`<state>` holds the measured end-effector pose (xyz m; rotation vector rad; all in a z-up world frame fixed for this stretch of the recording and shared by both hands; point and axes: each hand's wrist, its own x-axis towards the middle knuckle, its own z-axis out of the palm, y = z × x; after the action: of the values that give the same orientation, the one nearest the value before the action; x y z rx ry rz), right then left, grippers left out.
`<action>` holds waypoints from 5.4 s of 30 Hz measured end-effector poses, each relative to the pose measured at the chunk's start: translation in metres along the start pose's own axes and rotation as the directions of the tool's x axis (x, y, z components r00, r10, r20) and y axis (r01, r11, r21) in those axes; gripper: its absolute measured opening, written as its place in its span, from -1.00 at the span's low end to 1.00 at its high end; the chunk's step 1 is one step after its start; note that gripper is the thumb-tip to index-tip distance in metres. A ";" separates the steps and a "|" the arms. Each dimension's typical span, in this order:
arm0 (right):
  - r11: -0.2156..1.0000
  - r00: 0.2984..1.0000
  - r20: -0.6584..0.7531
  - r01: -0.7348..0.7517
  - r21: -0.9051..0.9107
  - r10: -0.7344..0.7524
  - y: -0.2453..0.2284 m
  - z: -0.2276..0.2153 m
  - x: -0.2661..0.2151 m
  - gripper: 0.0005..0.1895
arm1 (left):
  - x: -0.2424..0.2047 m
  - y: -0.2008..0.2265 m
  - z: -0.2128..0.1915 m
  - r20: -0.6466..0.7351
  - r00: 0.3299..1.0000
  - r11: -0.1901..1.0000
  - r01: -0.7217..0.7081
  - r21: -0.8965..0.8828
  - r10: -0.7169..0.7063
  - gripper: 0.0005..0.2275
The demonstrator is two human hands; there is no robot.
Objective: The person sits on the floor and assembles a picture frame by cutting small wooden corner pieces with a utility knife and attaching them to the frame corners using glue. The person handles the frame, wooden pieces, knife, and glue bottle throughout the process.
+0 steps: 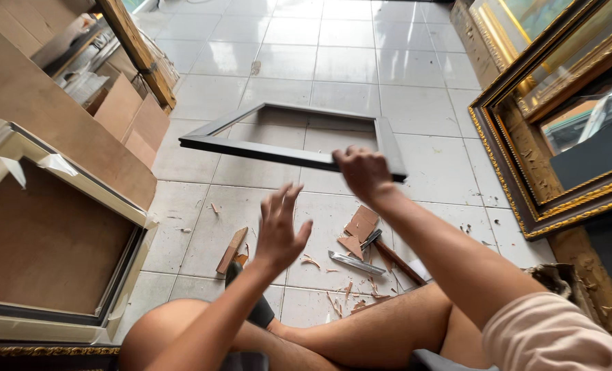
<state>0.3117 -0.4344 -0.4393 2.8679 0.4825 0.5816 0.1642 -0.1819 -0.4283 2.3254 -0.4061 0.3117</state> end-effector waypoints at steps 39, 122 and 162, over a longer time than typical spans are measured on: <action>0.624 0.597 0.777 -0.689 0.369 0.200 -0.022 0.077 -0.201 -0.75 | -0.042 -0.075 0.202 -0.302 0.910 0.958 0.278 -0.066 -0.284 -0.86; 0.865 0.729 0.673 -0.253 0.432 -0.123 -0.094 0.016 -0.201 -0.66 | -0.059 -0.130 0.221 0.335 0.300 0.083 0.842 -0.533 -0.893 -0.77; -0.148 0.496 0.866 -0.863 0.483 -0.063 -0.077 0.038 -0.192 -0.66 | -0.070 -0.055 0.153 0.713 0.516 0.088 0.834 -0.545 -0.475 -0.52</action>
<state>0.1378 -0.4328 -0.5585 4.0107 -0.8934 -1.6970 0.1360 -0.2402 -0.5929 1.2235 0.3815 -0.7127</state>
